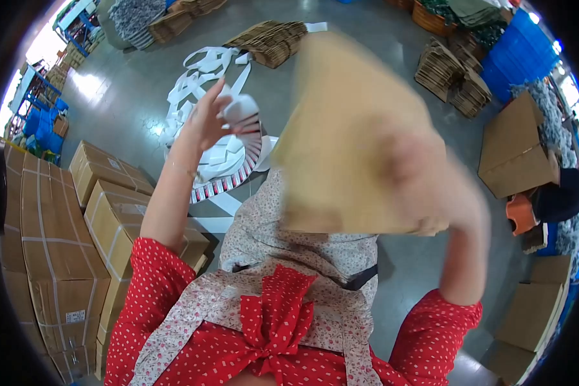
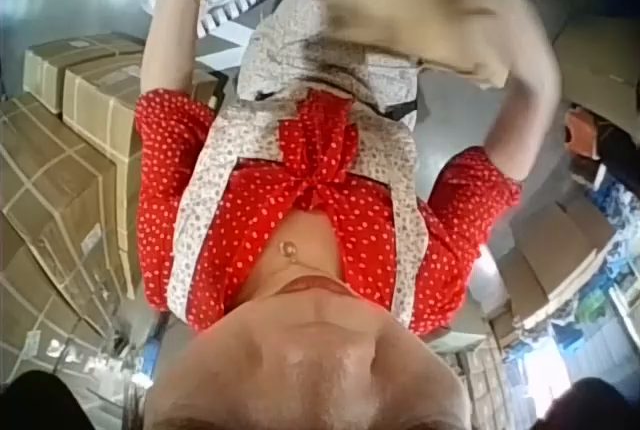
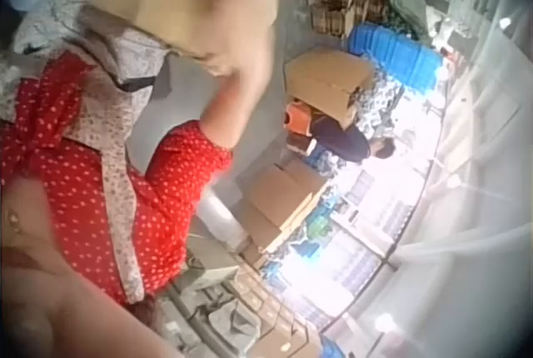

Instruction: Applying red and white adhesive labels to flat cardboard box components.

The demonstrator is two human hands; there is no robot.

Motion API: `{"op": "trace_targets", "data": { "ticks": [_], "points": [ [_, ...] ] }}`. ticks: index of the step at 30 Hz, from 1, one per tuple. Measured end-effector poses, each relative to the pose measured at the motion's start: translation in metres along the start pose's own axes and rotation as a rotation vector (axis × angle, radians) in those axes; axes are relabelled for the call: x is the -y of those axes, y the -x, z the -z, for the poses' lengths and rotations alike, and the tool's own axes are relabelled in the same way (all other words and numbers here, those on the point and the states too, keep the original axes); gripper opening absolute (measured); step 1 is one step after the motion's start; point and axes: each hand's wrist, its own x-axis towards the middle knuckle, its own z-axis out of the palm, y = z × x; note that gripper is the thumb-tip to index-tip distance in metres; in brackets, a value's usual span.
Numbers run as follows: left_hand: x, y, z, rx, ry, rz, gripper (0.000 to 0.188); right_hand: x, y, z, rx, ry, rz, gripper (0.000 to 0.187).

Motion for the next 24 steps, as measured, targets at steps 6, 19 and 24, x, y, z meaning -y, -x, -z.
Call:
{"op": "trace_targets", "data": {
  "ticks": [6, 19, 24],
  "points": [
    [0.075, 0.018, 0.035, 0.082, -0.196, -0.037, 0.101, 0.100, -0.030, -0.140, -0.080, 0.811, -0.059, 0.068],
    [0.110, 0.037, 0.005, 0.227, 0.296, 0.317, 0.050, -0.116, -0.006, -0.030, -0.425, -1.229, -0.719, 0.085],
    [0.089, 0.027, 0.001, 0.317, 0.346, 0.313, 0.063, -0.086, 0.004, -0.059, -0.430, -1.624, -0.395, 0.082]
  ]
}}
